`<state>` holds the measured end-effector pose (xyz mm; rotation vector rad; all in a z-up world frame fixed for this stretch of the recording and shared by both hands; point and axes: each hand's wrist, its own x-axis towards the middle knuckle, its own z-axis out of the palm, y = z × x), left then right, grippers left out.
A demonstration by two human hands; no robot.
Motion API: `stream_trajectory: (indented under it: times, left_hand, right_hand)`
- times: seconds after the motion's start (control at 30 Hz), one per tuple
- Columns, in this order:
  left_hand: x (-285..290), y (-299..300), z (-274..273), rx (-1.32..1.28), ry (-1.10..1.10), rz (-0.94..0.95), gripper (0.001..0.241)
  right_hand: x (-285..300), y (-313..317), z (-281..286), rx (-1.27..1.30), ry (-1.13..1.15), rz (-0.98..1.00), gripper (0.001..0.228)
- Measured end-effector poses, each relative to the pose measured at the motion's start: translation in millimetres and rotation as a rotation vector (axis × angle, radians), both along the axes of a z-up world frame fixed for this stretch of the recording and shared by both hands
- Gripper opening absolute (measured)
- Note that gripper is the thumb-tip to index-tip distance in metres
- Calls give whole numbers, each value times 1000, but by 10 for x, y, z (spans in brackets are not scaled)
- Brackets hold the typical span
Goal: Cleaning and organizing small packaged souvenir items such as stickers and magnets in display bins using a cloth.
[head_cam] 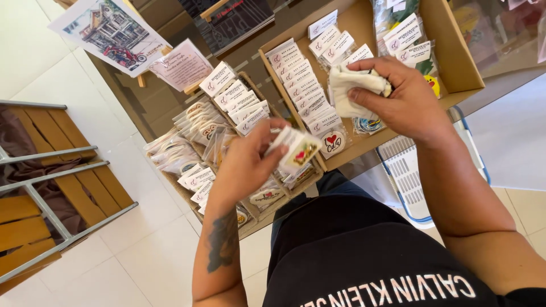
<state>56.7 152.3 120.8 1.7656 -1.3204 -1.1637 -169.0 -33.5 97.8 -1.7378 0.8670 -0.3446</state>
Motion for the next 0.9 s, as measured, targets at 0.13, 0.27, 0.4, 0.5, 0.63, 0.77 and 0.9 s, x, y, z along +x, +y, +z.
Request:
stream_trajectory:
  times: [0.13,0.27,0.4,0.5,0.63,0.77,0.9]
  left_hand:
    - [-204,266,-122,138,-116,-6,42]
    - [-375,456,-242,91,-270,-55,38]
    - [-430,560,-300,32,-430,-85,36]
    - [-508,566,-312,-19,-483,-81,35]
    - [-641,519,-470,-155,-668,-88,28]
    - [-667,478,-485,-193,-689,-56,30]
    - [-496,376,-392,-131,-594,-12,39]
  right_hand:
    - [87,78,66,50,-11,31,40]
    - [117,97,93,30,3,50,40]
    - [120,101,109,19,-12,56,40]
    - [130,113,138,29,-9,51,40]
    - [122,109,146,34,-12,56,40]
    - [81,95,114,93,15,85,42]
    - [-31,20,60,198,10,31,44]
